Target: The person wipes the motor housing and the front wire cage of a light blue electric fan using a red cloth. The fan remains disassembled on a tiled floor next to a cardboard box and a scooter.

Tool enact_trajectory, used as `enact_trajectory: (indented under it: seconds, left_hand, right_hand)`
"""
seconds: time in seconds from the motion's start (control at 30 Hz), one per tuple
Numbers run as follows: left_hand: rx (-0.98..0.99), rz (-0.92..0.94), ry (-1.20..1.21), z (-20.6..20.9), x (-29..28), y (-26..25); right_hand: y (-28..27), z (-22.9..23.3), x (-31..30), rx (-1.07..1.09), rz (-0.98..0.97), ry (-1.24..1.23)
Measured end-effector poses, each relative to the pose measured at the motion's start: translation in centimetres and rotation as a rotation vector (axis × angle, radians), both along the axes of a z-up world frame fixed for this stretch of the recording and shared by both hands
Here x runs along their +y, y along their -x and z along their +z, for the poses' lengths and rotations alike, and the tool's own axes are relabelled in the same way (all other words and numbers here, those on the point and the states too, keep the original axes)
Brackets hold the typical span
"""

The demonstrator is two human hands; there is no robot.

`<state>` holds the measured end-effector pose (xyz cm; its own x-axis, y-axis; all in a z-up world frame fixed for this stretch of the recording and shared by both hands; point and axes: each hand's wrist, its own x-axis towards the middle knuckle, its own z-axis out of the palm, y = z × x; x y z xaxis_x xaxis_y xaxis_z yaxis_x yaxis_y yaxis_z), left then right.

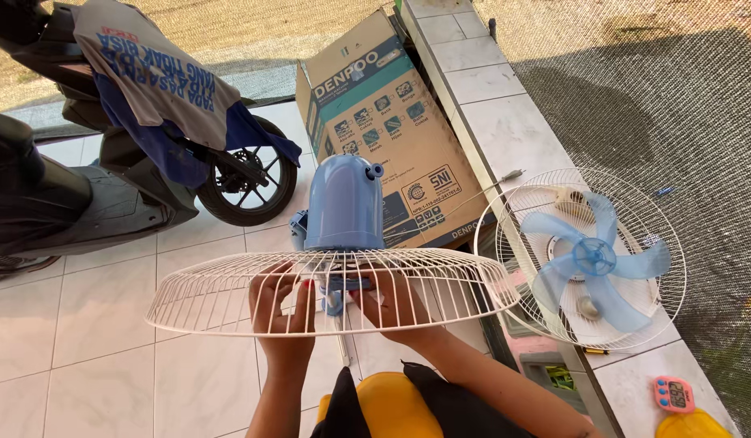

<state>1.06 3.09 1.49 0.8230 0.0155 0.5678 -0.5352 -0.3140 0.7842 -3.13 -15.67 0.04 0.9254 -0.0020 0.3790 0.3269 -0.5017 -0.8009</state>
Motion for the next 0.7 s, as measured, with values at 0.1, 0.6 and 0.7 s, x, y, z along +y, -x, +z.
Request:
enact_trajectory:
  seconds: [0.1,0.6,0.7]
  left_hand:
    - [0.108,-0.019,0.094,-0.3,0.0,-0.1]
    - [0.11,0.042,0.116,-1.6,0.2,-0.7]
    - [0.151,0.065,0.106,-1.7,0.0,-0.7]
  right_hand:
    - [-0.1,0.4,-0.2,0.023,0.006,0.015]
    - [0.8,-0.2,-0.8,0.017,-0.016,0.041]
    - [0.9,-0.2,-0.9,0.008,-0.021,0.051]
